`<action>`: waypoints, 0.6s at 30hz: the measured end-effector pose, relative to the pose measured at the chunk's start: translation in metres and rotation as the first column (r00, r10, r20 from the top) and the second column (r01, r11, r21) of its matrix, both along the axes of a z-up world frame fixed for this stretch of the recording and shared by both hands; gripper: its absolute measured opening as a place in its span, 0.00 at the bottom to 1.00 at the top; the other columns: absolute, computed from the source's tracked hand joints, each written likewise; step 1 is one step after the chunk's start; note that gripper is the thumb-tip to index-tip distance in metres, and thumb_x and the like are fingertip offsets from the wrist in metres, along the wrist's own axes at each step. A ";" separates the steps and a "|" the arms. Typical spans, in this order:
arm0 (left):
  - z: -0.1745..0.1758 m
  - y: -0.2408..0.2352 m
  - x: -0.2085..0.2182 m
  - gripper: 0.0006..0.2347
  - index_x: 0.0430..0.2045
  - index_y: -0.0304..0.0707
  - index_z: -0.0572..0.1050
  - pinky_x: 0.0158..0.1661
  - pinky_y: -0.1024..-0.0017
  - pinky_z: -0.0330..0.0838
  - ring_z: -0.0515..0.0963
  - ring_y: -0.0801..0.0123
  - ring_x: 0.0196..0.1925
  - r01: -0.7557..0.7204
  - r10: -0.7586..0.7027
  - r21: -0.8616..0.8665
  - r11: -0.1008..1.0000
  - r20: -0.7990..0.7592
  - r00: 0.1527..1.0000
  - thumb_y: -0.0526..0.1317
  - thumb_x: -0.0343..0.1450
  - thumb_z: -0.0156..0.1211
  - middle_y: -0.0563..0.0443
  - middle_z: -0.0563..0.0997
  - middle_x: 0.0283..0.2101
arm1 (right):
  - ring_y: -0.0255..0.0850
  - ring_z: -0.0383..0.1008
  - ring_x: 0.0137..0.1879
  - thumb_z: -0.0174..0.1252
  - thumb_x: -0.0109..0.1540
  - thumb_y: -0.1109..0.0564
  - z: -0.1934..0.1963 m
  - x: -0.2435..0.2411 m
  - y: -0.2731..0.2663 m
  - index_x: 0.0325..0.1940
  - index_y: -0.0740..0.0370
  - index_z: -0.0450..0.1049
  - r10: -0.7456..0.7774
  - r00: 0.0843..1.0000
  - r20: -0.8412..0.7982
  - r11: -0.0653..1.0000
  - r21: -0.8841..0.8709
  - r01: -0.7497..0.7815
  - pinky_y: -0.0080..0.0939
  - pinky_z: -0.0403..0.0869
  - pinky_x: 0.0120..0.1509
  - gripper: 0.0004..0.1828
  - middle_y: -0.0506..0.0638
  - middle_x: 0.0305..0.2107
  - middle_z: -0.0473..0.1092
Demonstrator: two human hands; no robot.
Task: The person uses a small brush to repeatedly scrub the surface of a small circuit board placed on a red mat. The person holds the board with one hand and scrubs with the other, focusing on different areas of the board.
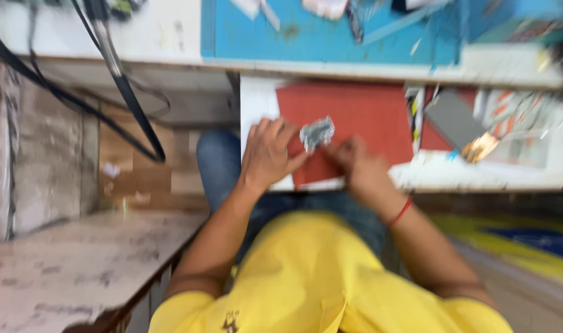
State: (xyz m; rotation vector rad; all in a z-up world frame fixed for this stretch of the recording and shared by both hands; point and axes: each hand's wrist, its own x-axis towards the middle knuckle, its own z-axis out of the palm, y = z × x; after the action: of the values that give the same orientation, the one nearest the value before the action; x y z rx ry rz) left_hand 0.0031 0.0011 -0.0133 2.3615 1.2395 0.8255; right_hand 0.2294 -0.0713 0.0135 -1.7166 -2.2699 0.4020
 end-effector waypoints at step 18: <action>0.012 0.001 -0.001 0.18 0.33 0.39 0.81 0.44 0.58 0.66 0.73 0.56 0.42 0.013 -0.019 0.088 0.996 0.071 0.997 0.51 0.59 0.76 0.49 0.76 0.35 | 0.59 0.78 0.37 0.53 0.56 0.65 0.007 -0.013 0.016 0.71 0.40 0.69 -0.062 0.998 0.012 0.986 -0.154 0.063 0.56 0.77 0.42 0.39 0.59 0.47 0.69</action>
State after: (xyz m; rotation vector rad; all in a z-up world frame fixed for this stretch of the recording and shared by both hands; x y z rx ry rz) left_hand 0.0021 0.0019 -0.0014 2.3838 1.1767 0.9695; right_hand 0.2169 -0.0556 0.0202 -1.8611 -2.2351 0.5729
